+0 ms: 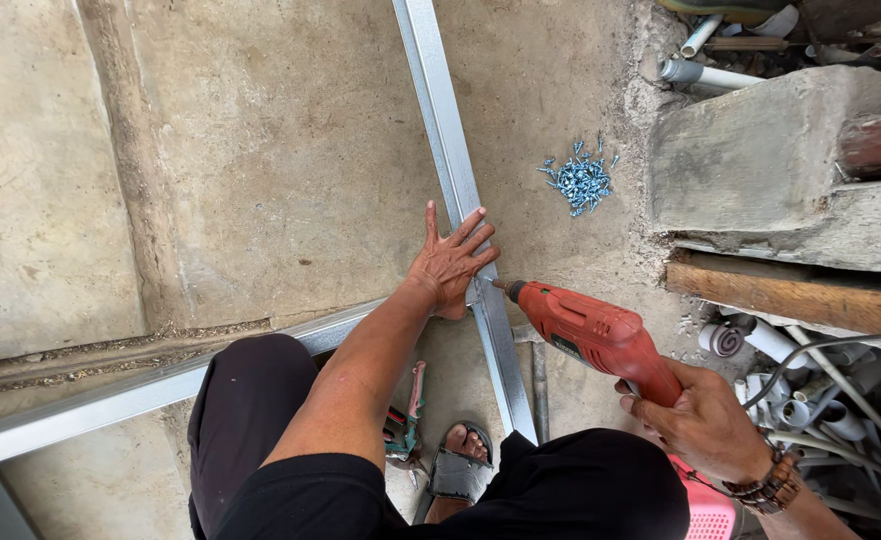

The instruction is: The person assembles a rectangular metal frame on the floor by aligning metal bars and securing them with a hammer and power drill. They use a hammer to tap joints into place and a drill to fasten screws at the corners.

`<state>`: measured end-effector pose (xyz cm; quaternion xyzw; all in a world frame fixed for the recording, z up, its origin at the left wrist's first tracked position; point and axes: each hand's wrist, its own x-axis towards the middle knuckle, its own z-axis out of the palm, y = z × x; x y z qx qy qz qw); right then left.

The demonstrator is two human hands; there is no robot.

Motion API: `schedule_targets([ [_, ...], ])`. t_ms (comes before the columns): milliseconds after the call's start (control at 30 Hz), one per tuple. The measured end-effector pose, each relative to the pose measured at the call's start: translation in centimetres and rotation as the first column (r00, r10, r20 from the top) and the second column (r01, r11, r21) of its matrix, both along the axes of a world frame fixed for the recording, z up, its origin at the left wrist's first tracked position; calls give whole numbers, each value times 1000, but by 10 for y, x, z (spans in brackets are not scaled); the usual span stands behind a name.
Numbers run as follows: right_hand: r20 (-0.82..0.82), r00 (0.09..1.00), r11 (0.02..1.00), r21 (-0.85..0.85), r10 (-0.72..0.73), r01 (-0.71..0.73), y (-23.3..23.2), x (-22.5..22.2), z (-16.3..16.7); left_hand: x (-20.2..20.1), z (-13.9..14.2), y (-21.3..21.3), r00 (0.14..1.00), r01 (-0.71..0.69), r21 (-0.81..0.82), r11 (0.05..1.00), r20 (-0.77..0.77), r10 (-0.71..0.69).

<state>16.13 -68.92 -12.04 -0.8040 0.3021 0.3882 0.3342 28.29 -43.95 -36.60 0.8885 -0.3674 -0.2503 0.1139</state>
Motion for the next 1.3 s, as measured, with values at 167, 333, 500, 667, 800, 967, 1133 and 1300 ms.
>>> schedule_targets([
  [167,5,1000,998,52,-28,28,-3,-2,-2,0,-2,0,1000,-11,-24,1000,0,11],
  [333,-13,1000,1000,18,10,-10,-3,0,-1,0,-1,1,1000,-8,-21,1000,4,8],
  [500,-4,1000,997,68,-18,19,2,4,-1,0,1,1,1000,-10,-13,1000,-21,10],
  [667,-30,997,998,9,69,-69,11,12,5,1,-1,0,999,-11,-6,1000,-33,11],
  [800,-58,986,985,-65,157,-161,18,17,8,0,-3,0,1000,-14,-24,1000,-20,13],
  [967,1,997,996,43,76,-76,18,16,8,-1,-4,1,1000,-18,-30,999,-14,18],
  [1133,15,999,994,104,32,-33,10,9,3,0,-4,1,1000,-7,-11,1000,-15,6],
  [1300,6,999,996,77,37,-38,8,8,0,-1,-4,1,1000,-12,-12,1000,-18,12],
])
